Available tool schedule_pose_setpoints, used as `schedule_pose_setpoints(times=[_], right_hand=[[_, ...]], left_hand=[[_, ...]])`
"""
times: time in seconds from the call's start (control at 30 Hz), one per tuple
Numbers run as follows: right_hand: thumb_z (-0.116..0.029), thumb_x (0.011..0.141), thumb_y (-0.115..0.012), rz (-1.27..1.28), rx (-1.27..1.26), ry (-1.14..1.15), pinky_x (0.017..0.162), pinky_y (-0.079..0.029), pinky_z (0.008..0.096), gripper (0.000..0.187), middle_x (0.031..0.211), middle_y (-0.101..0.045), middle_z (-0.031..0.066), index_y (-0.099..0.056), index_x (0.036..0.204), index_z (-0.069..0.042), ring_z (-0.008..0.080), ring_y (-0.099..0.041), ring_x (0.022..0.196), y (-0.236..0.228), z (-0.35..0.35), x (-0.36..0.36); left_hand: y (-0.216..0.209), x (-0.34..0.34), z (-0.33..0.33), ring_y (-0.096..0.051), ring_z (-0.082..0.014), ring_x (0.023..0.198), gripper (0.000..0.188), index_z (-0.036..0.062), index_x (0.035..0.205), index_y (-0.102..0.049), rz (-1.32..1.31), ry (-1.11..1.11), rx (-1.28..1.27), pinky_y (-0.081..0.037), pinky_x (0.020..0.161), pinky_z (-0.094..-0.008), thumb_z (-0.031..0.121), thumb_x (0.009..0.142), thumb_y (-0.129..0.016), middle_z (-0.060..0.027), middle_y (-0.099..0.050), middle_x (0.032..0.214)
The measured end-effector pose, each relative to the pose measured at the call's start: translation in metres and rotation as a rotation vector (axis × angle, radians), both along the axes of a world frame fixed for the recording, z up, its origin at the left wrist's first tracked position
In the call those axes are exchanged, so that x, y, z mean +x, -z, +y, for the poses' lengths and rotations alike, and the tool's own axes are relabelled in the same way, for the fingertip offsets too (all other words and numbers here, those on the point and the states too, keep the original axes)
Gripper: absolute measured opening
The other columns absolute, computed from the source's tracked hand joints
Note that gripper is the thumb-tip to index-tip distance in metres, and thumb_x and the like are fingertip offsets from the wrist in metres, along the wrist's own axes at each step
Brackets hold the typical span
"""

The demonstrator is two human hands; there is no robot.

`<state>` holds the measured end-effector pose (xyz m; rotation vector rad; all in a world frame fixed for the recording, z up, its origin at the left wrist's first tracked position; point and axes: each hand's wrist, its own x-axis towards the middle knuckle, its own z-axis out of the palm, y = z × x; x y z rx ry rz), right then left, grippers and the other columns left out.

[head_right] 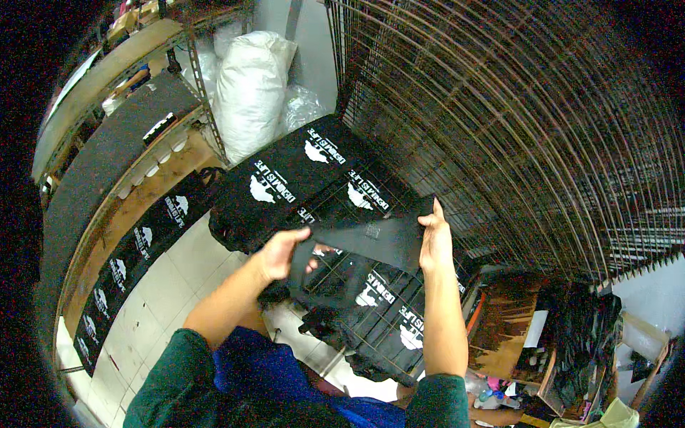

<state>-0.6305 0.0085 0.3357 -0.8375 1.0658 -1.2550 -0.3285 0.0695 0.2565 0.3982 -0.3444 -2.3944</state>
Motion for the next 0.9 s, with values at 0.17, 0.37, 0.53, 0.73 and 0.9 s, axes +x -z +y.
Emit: schedule_pose_setpoints(times=[0.17, 0.37, 0.53, 0.73, 0.9], right_hand=[[0.001, 0.068, -0.045, -0.126, -0.005, 0.072, 0.100, -0.033, 0.0321, 0.073, 0.127, -0.048, 0.0072, -0.028, 0.138, -0.007, 0.0230, -0.046, 0.115, 0.049, -0.034, 0.017], [0.006, 0.069, -0.044, -0.040, 0.260, 0.307, 0.100, -0.027, 0.0297, 0.075, 0.130, -0.042, 0.0056, -0.025, 0.139, -0.010, 0.0184, -0.041, 0.115, 0.243, -0.065, 0.016], [0.006, 0.068, -0.048, 0.169, 0.376, 0.506, 0.093, -0.030, 0.0317, 0.077, 0.118, -0.046, 0.0058, -0.025, 0.139, -0.012, 0.0183, -0.043, 0.099, 0.330, -0.102, 0.022], [0.003, 0.071, -0.046, 0.213, 0.448, 0.506, 0.100, -0.024, 0.0386, 0.073, 0.115, -0.048, 0.0085, -0.026, 0.139, -0.017, 0.0199, -0.043, 0.099, 0.346, -0.111, 0.021], [0.003, 0.074, -0.045, 0.191, 0.381, 0.519, 0.098, -0.026, 0.0368, 0.071, 0.117, -0.048, 0.0096, -0.025, 0.139, -0.015, 0.0195, -0.044, 0.099, 0.354, -0.118, 0.006]], left_hand=[[0.022, 0.020, -0.074, -0.059, -0.0180, 0.060, 0.028, -0.0006, 0.100, -0.056, -0.400, -0.031, -0.052, -0.051, 0.055, -0.0288, 0.025, 0.088, -0.055, -0.0108, -0.061, 0.074], [0.138, 0.015, -0.179, -0.057, -0.0180, 0.058, 0.016, -0.0008, 0.094, -0.049, -0.702, 0.023, -0.158, -0.050, 0.051, -0.0300, 0.014, 0.089, -0.051, -0.0113, -0.057, 0.072], [0.188, -0.015, -0.215, -0.060, -0.0211, 0.071, 0.025, 0.0051, 0.105, -0.035, -0.846, -0.009, -0.076, -0.053, 0.054, -0.0312, 0.004, 0.087, -0.051, -0.0157, -0.054, 0.098], [0.198, -0.008, -0.215, -0.062, -0.0222, 0.076, 0.075, 0.0057, 0.139, -0.003, -0.789, 0.014, 0.041, -0.055, 0.059, -0.0296, 0.000, 0.083, -0.054, -0.0178, -0.054, 0.102], [0.185, -0.007, -0.209, -0.063, -0.0222, 0.078, 0.099, 0.0080, 0.137, 0.022, -0.731, 0.037, 0.026, -0.054, 0.064, -0.0324, 0.000, 0.080, -0.059, -0.0182, -0.058, 0.101]])
